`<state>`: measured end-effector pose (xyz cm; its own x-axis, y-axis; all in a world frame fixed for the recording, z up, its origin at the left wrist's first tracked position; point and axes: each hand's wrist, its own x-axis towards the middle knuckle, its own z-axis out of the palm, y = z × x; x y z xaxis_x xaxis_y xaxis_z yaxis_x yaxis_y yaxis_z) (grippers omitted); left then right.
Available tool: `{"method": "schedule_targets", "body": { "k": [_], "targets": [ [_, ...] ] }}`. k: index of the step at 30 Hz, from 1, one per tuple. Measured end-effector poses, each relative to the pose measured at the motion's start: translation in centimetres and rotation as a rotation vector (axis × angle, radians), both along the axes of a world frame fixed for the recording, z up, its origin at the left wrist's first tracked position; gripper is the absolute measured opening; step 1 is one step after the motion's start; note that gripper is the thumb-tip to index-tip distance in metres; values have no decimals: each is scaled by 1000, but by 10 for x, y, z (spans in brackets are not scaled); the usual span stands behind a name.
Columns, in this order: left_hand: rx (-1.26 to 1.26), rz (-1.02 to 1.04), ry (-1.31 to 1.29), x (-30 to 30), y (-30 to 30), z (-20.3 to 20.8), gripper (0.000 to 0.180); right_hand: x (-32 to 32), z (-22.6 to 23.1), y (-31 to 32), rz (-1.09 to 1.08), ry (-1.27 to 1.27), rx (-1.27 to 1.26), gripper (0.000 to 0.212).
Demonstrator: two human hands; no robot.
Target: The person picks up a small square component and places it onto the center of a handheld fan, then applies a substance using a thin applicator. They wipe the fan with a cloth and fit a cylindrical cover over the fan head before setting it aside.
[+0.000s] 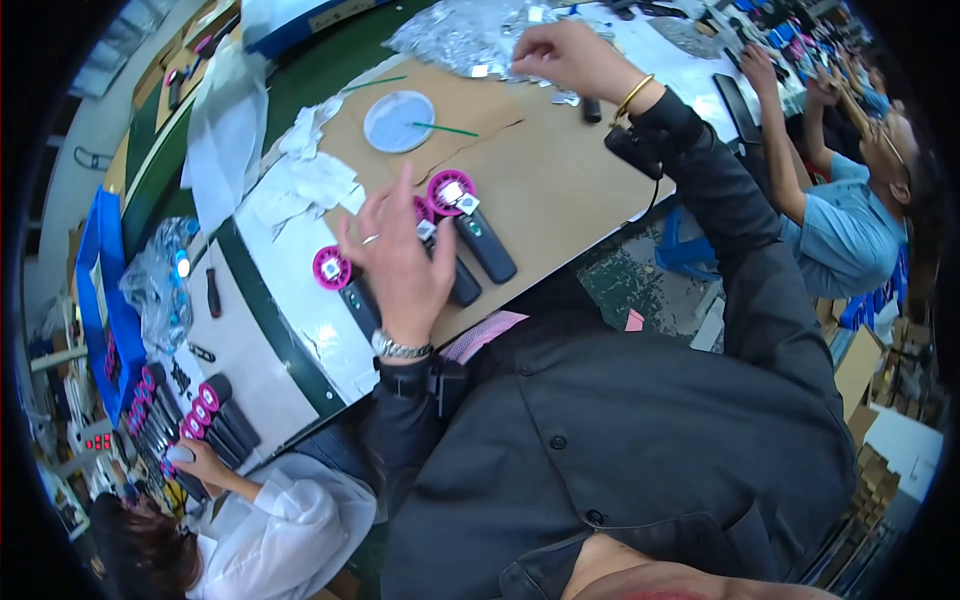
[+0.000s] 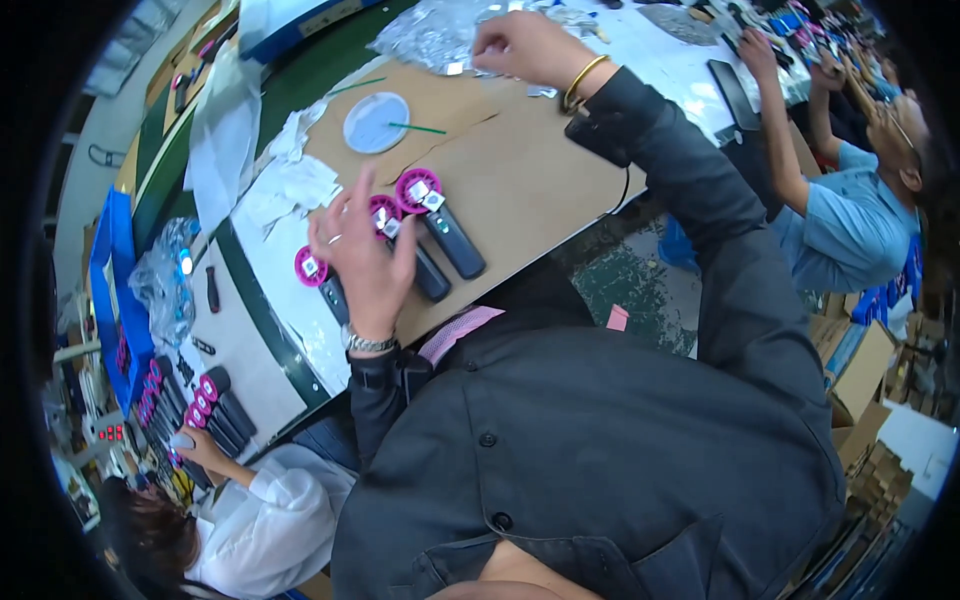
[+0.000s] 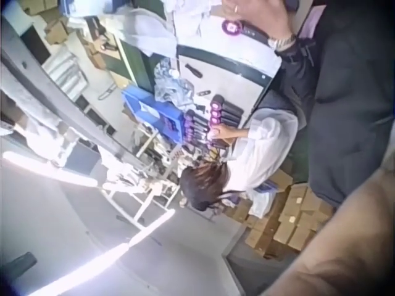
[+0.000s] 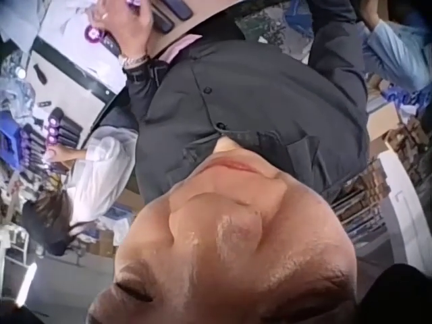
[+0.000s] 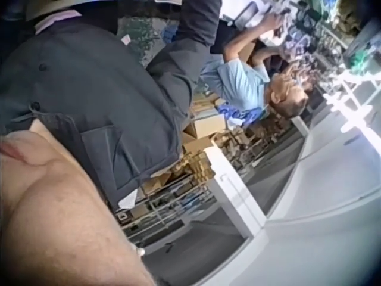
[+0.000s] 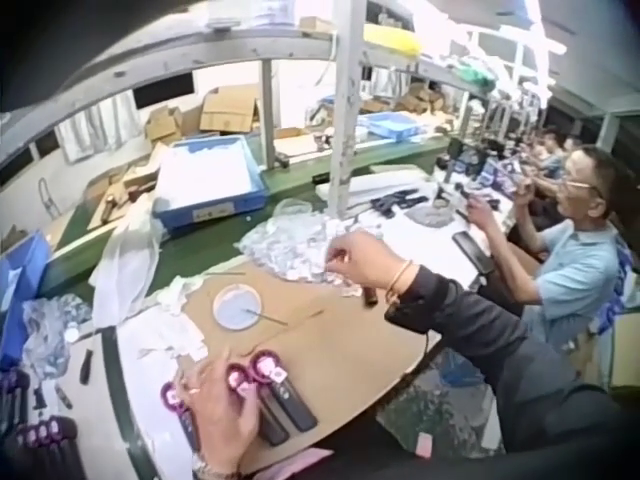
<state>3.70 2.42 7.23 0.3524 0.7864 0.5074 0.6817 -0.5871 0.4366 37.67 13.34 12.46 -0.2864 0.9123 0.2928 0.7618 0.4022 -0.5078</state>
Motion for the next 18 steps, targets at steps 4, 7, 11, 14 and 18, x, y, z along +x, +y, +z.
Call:
{"method": "schedule_targets", "body": {
  "k": [4, 7, 11, 14, 18],
  "targets": [
    [29, 106, -40, -17, -2, -11, 57, 61, -15, -9, -229, -270, 16, 18],
    [26, 151, -56, -23, -7, -21, 50, 69, -40, -15, -209, -298, -57, 17],
    [31, 190, -60, -27, -14, -25, 46, 53, -66, -13, -254, -333, -130, 16],
    [31, 216, -53, -28, -16, -26, 46, 46, -83, -9, -333, -461, -77, 18],
    [42, 258, -36, -34, -20, -29, 48, 40, -87, -5, -360, -427, -73, 20]
  ]
}}
